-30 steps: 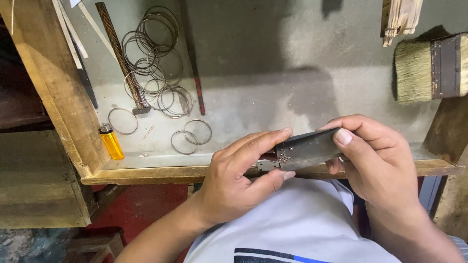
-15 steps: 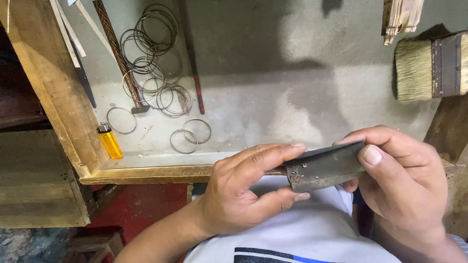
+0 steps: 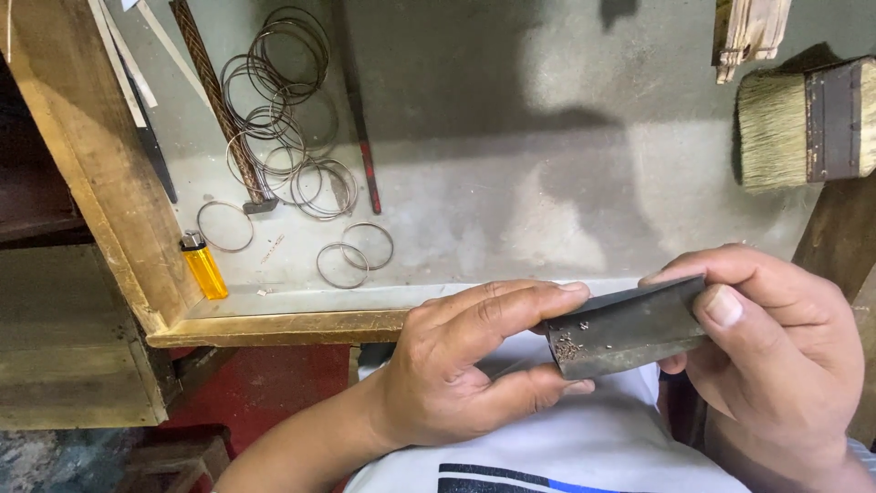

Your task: Cleaning metal dust and scraps from a workbench tray using a brush and a metal plate, followed by using a jeweler's saw.

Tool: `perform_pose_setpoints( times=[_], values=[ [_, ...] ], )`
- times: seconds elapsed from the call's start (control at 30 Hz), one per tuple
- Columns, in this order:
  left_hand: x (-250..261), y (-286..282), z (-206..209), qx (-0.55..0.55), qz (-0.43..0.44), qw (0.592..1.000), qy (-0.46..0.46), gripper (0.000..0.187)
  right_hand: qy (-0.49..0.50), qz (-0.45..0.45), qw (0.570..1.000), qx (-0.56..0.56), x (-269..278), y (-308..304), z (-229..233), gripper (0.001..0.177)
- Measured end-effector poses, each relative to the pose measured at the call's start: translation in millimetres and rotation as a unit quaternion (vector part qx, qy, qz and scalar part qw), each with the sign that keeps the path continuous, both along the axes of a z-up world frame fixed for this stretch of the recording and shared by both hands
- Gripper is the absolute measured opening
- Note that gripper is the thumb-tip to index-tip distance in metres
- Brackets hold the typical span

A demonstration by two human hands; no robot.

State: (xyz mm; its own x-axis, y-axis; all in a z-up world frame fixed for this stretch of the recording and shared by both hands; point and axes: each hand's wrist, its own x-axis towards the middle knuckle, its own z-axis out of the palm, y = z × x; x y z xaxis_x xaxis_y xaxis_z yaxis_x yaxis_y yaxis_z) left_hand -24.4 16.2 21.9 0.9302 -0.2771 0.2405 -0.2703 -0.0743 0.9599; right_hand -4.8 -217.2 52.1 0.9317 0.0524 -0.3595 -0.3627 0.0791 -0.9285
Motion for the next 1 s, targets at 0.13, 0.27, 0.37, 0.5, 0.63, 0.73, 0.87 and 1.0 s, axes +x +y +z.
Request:
perform_pose_setpoints(
  times=[0.13,0.27,0.37,0.5,0.63,0.73,0.87,1.0],
  values=[
    [-1,0,-1,0.002,-0.002,1.0,0.0,0.053,0.0,-0.004,1.0,0.003,-1,-1,0,0.028],
    [1,-1,-4,0.002,0.002,1.0,-0.006,0.053,-0.01,-0.008,1.0,0.014,-4,-4,0,0.029],
    [1,-3,-7,0.013,0.012,1.0,-0.013,0.053,-0.024,0.0,1.0,-0.007,-3,-2,3,0.032],
    [1,-5,-10,0.01,0.011,1.0,-0.007,0.052,-0.033,0.003,0.999,-0.017,-3,-1,3,0.033],
    [4,-7,-7,0.009,0.024,1.0,-0.005,0.052,-0.013,-0.009,0.998,-0.06,1,4,2,0.029],
    [4,-7,-8,0.037,0.046,0.998,-0.023,0.05,-0.018,-0.021,0.999,-0.044,4,6,-5,0.039],
    [6,-6,-17,0.075,0.062,0.995,-0.035,0.046,-0.029,-0.017,0.999,-0.021,8,0,-21,0.031],
    [11,-10,-30,0.236,0.104,0.963,-0.079,0.052,-0.033,0.049,0.97,-0.236,27,19,-28,0.012]
  ],
)
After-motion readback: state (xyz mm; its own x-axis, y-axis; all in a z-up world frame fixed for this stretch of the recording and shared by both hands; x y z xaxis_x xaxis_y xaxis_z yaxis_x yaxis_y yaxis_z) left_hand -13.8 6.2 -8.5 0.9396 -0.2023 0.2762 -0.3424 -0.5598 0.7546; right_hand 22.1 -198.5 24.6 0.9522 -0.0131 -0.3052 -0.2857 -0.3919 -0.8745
